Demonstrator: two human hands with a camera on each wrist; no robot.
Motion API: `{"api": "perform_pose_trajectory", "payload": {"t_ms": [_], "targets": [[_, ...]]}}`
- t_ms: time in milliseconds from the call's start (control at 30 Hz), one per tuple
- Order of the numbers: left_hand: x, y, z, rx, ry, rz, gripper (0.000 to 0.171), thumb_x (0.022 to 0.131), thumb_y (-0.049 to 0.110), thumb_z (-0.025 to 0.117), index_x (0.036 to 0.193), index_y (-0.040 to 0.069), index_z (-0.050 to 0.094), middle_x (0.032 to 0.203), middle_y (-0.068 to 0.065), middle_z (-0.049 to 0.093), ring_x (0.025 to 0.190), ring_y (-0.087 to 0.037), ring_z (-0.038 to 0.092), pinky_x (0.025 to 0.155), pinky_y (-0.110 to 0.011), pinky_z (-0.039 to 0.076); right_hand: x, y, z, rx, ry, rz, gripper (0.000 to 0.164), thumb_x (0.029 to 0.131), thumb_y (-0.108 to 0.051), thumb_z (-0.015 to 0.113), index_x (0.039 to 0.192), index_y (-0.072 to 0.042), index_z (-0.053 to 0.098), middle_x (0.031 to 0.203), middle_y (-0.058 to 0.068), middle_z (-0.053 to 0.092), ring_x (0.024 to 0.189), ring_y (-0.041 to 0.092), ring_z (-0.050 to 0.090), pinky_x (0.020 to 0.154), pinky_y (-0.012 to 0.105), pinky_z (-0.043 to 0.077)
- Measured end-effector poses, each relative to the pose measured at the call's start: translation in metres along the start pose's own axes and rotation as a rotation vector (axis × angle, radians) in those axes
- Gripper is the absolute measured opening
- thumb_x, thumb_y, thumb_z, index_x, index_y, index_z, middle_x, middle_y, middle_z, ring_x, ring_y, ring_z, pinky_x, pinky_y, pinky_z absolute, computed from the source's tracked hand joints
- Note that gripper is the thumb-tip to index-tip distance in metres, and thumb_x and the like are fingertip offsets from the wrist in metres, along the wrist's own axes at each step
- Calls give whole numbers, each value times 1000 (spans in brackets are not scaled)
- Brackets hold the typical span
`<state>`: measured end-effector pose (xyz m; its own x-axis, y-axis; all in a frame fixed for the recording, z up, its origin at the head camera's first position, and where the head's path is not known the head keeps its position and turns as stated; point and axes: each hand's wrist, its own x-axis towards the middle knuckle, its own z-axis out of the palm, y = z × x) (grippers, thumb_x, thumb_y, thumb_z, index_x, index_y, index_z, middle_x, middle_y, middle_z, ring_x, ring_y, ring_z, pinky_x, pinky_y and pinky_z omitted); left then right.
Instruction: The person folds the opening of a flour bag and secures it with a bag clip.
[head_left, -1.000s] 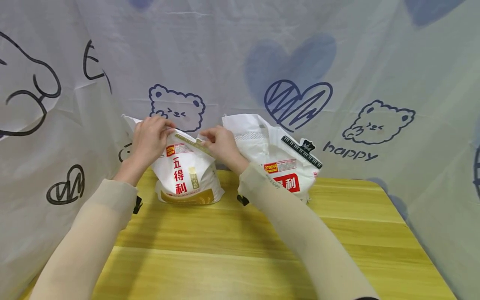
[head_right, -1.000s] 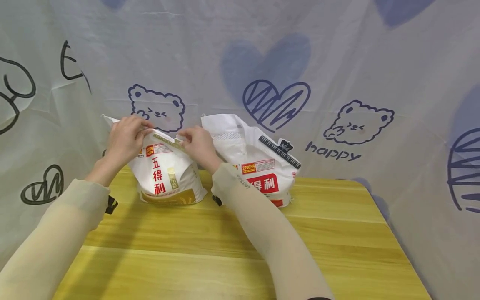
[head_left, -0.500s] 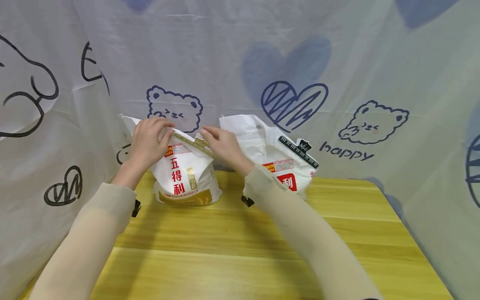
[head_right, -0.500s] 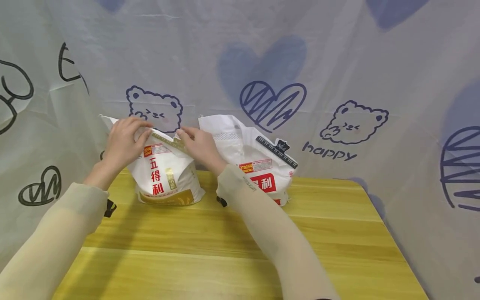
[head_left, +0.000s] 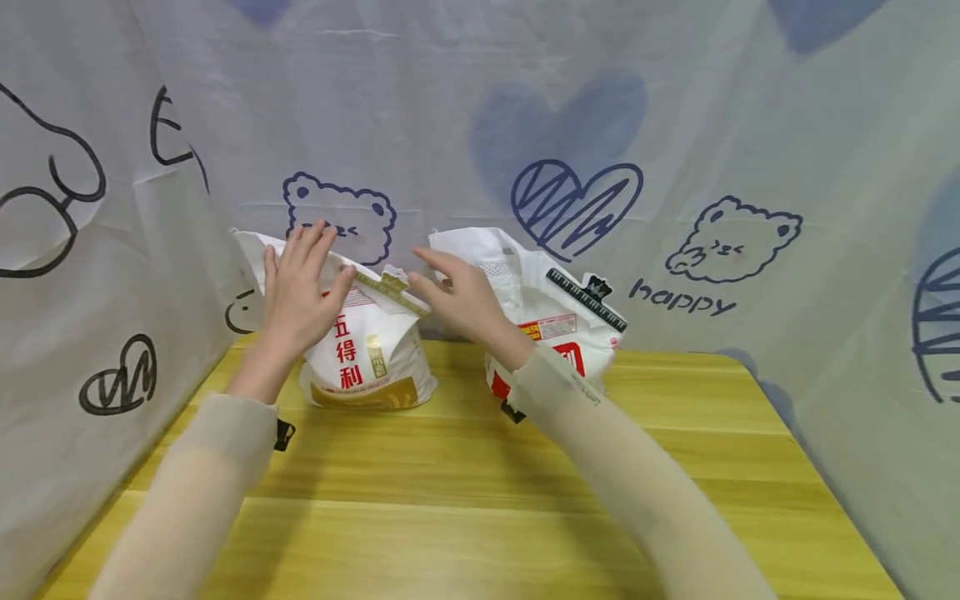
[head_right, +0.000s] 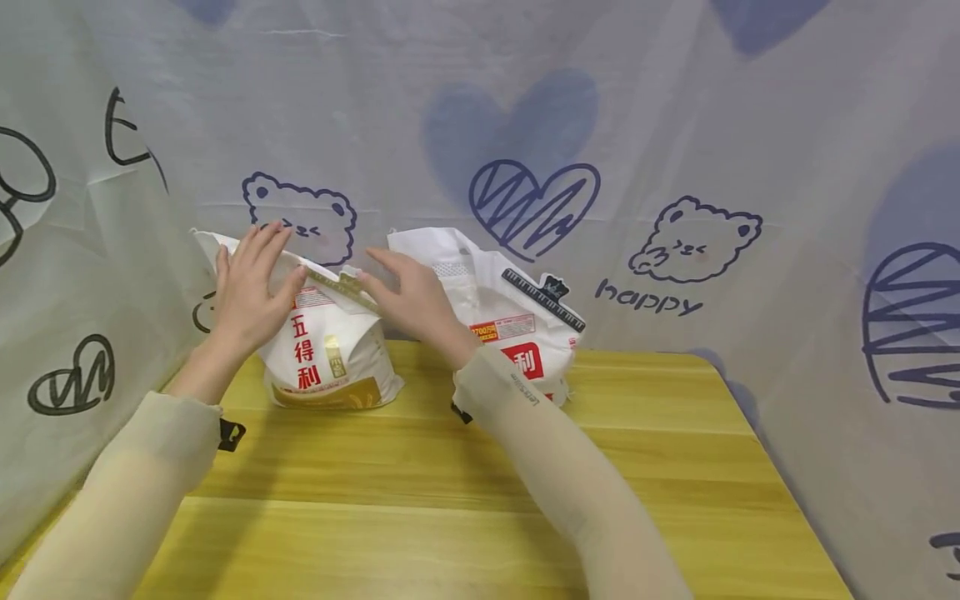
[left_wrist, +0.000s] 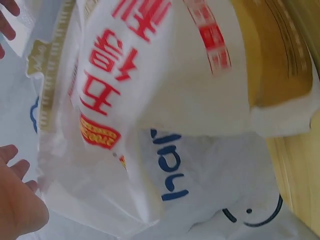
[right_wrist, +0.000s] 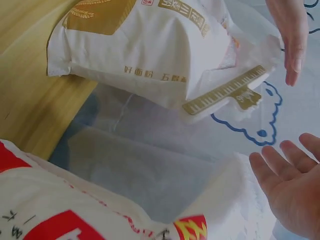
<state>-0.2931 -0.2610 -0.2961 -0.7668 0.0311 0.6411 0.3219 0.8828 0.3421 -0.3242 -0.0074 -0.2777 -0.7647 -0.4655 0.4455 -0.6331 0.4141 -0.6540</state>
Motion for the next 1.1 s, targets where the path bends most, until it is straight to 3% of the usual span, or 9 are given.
{"api": "perform_pose_trajectory", "payload": {"t_ms": [133, 333, 500, 767, 900, 1100], "targets": [[-7, 7, 4, 7, 18, -3, 71, 106, 49, 47, 164, 10, 31, 173, -9, 21, 160, -34, 8, 126, -59, -6, -13, 2, -9, -29, 60, -60, 52, 105, -34, 62, 153, -14, 53, 159, 2, 49, 147, 17, 44, 116, 33, 42], [-21, 14, 9, 19, 13, -48, 73, 106, 52, 43, 166, 14, 24, 174, -6, 14, 160, -34, 6, 125, -63, -4, -35, 9, -22, -49, 148, -119, 52, 104, -28, 64, 152, -9, 53, 159, 5, 48, 148, 20, 43, 123, 34, 31], [-35, 19, 14, -8, 29, -64, 73, 106, 50, 44, 165, 12, 26, 174, -8, 15, 160, -35, 7, 125, -65, -2, -55, 19, -34, -93, 234, -183, 51, 102, -22, 67, 149, -4, 56, 158, 9, 50, 148, 24, 45, 123, 37, 33], [-53, 20, 19, -2, 17, -87, 74, 106, 54, 42, 166, 13, 25, 175, -6, 10, 161, -34, 4, 124, -65, -6, -91, 38, -55, -271, 327, -227, 53, 100, -20, 68, 148, -2, 56, 157, 13, 50, 146, 29, 47, 120, 42, 38], [-62, 18, 19, 41, -16, -93, 76, 106, 55, 41, 166, 12, 24, 175, -5, 7, 161, -34, 2, 125, -62, -8, -110, 46, -67, -341, 350, -211, 54, 98, -18, 70, 148, -2, 56, 158, 14, 49, 145, 32, 47, 119, 46, 40], [-75, 14, 15, 95, -91, -114, 79, 106, 59, 38, 167, 12, 19, 175, -4, -1, 160, -37, -1, 124, -59, -12, -139, 64, -81, -423, 352, -86, 56, 99, -20, 70, 150, -4, 54, 161, 11, 46, 146, 34, 45, 118, 53, 40]]}}
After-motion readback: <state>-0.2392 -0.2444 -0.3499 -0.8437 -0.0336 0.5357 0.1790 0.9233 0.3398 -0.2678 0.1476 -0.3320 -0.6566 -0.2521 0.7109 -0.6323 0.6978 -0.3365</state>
